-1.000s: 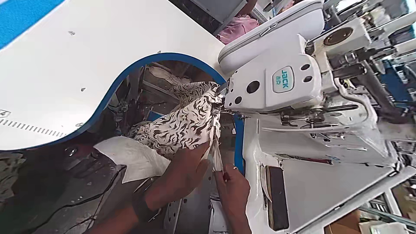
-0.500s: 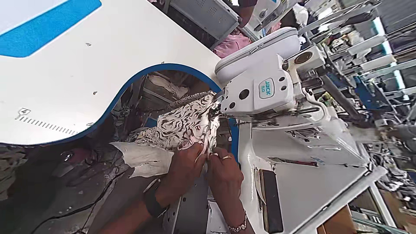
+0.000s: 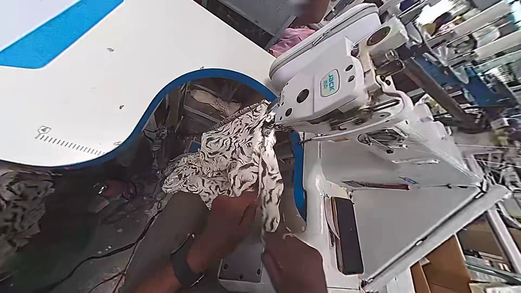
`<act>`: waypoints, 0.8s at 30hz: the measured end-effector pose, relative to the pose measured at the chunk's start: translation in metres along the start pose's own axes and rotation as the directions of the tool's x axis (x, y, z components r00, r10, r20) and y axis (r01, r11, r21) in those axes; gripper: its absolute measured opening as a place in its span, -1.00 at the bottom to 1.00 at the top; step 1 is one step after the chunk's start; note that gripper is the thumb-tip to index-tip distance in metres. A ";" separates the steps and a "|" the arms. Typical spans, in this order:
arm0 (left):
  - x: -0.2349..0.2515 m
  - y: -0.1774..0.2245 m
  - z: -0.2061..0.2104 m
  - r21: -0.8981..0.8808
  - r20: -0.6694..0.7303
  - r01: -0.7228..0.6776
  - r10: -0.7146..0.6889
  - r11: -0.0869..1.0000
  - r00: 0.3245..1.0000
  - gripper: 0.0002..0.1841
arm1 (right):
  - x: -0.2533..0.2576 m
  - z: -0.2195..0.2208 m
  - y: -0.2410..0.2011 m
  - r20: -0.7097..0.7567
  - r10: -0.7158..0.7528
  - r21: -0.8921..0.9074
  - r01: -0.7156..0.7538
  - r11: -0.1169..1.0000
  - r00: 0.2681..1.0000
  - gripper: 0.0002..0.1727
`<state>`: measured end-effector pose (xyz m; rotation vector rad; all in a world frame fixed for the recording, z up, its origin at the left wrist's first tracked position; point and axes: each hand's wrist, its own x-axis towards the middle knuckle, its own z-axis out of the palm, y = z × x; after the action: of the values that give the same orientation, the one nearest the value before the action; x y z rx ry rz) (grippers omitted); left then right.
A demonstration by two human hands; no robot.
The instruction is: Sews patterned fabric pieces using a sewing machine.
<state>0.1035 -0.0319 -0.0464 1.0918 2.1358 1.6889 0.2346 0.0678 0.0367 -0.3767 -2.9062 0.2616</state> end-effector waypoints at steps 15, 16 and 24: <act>0.044 -0.009 -0.014 -0.098 0.160 0.048 -0.031 0.994 0.987 -0.63 | 0.018 0.041 0.023 -0.200 0.003 0.179 0.034 0.983 0.980 -0.77; 0.039 -0.011 -0.013 -0.104 0.155 0.019 -0.002 0.994 0.988 -0.64 | 0.015 0.038 0.021 -0.192 0.013 0.193 0.025 0.981 0.981 -0.78; 0.040 -0.010 -0.017 -0.100 0.263 0.017 0.010 0.995 0.965 -0.63 | 0.019 0.042 0.019 -0.232 0.057 0.329 0.024 0.944 0.971 -0.79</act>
<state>0.0619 -0.0192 -0.0389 1.2068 1.8675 1.5337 0.2121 0.0849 -0.0048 -0.3483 -2.5613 0.6485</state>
